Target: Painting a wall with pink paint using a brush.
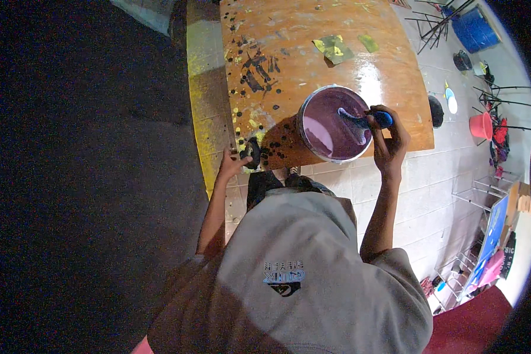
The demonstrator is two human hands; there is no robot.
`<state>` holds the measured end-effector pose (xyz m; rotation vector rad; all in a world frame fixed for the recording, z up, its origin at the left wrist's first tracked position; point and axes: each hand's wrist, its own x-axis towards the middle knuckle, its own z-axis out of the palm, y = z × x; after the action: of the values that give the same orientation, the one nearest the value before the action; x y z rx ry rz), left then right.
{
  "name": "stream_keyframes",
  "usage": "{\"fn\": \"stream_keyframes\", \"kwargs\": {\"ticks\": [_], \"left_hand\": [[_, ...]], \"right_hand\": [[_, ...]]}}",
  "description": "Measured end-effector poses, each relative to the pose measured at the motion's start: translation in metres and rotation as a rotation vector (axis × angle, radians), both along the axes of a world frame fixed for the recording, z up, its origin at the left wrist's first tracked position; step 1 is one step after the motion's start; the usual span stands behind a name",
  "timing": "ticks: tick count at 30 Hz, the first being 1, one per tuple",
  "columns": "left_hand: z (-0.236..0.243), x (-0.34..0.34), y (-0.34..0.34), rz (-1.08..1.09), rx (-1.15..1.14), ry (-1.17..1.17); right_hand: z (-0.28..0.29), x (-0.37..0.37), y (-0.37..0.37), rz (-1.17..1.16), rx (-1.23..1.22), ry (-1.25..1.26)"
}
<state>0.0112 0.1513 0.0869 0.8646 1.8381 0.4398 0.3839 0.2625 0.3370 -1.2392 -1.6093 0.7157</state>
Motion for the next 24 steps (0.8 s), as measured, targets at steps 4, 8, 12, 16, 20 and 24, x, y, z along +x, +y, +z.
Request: {"fn": "stream_keyframes", "kwargs": {"ticks": [4, 8, 12, 16, 20, 24], "left_hand": [[-0.045, -0.033, -0.003, 0.147, 0.258, 0.033], [0.014, 0.021, 0.027, 0.032, 0.191, 0.207], [0.014, 0.027, 0.02, -0.16, 0.191, 0.357], [0.007, 0.009, 0.033, 0.099, 0.152, 0.358], [0.007, -0.008, 0.056, 0.061, 0.128, 0.407], [0.007, -0.004, 0.043, -0.128, 0.123, 0.37]], "right_hand": [[0.007, -0.013, 0.001, 0.053, 0.009, 0.011], [-0.005, -0.001, 0.0, 0.0, 0.018, -0.048], [0.0, -0.004, -0.003, 0.029, -0.019, 0.01], [0.0, -0.001, -0.005, 0.015, -0.027, 0.002], [0.005, -0.002, -0.006, 0.041, -0.051, 0.028], [-0.003, 0.001, -0.006, 0.019, -0.008, -0.018]]}}
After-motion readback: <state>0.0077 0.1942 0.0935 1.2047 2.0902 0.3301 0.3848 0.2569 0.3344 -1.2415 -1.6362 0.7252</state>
